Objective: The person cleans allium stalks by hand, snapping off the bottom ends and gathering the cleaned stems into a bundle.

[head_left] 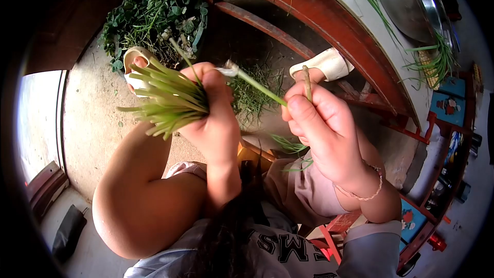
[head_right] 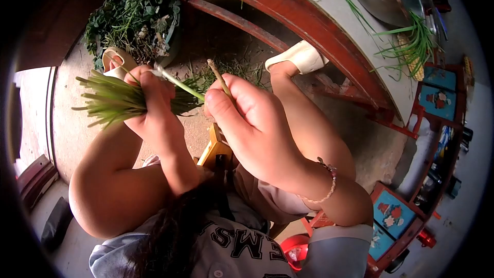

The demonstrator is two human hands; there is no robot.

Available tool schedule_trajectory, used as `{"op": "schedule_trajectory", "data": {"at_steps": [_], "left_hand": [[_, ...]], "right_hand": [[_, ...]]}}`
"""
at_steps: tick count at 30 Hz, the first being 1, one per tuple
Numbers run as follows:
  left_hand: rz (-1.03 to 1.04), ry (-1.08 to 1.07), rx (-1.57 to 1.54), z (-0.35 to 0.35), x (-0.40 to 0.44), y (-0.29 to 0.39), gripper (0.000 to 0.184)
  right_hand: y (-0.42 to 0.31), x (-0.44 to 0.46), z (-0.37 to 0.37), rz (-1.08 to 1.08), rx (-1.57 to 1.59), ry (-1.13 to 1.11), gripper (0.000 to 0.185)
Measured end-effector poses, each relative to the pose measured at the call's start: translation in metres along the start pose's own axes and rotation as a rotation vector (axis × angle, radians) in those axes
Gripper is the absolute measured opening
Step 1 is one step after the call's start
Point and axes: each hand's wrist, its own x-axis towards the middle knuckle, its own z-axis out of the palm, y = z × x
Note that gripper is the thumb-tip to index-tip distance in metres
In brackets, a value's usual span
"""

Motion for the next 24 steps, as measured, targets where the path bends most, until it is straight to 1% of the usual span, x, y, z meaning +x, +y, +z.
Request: {"op": "schedule_trajectory", "data": {"at_steps": [2,3,4,6,8,9,10,12,13,14,16,17,18,20,21,22,24], "left_hand": [[0.009,0.019,-0.007,-0.002,0.006,-0.004,0.012],[0.023,0.057,0.046,-0.003,0.009,-0.005,0.013],[0.037,0.095,0.098,-0.004,0.012,-0.006,0.014],[0.023,0.09,0.055,-0.009,0.016,-0.012,0.014],[-0.009,0.122,0.041,-0.011,0.019,-0.018,0.01],[0.023,0.095,0.151,-0.014,0.023,-0.021,0.006],[0.023,0.095,0.151,-0.016,0.021,-0.025,0.006],[-0.071,0.101,0.196,-0.016,0.019,-0.025,0.005],[-0.07,0.101,0.196,-0.015,0.018,-0.024,0.005],[-0.142,0.113,0.096,-0.013,0.019,-0.018,0.004],[-0.284,0.137,-0.104,-0.014,0.017,-0.017,0.01],[-0.314,0.061,-0.134,-0.016,0.019,-0.017,0.011],[-0.313,0.06,-0.134,-0.016,0.018,-0.017,0.011],[-0.398,-0.029,-0.178,-0.015,0.016,-0.015,0.014],[-0.446,-0.086,-0.287,-0.015,0.014,-0.009,0.016],[-0.443,-0.086,-0.287,-0.017,0.012,-0.009,0.016],[-0.476,-0.201,-0.511,-0.015,0.007,-0.009,0.018]], "right_hand": [[-0.001,-0.001,-0.003,0.036,-0.01,0.003,0.013],[-0.001,-0.001,-0.004,0.072,-0.021,0.007,0.014],[0.0,-0.001,-0.005,0.073,-0.021,0.006,0.014],[0.001,0.0,-0.007,0.058,-0.046,0.018,0.015],[0.0,0.001,-0.008,0.084,-0.025,0.043,0.016],[0.0,0.001,-0.008,0.109,-0.004,0.07,0.017],[0.0,0.002,-0.008,0.109,-0.004,0.069,0.017],[-0.001,0.002,-0.009,0.113,-0.014,0.02,0.015],[-0.001,0.003,-0.009,0.112,-0.014,0.02,0.015],[-0.001,0.004,-0.01,0.107,-0.012,0.014,0.015],[0.0,0.004,-0.009,0.102,-0.009,0.008,0.015],[0.0,0.005,-0.008,0.088,-0.006,0.009,0.015],[0.0,0.005,-0.008,0.074,-0.004,0.01,0.015],[-0.001,0.006,-0.006,0.071,0.005,0.012,0.015],[-0.001,0.007,-0.005,0.069,0.013,0.013,0.015],[-0.001,0.007,-0.005,0.067,0.013,0.012,0.015],[0.0,0.008,-0.006,0.09,0.086,-0.042,0.017]]}}
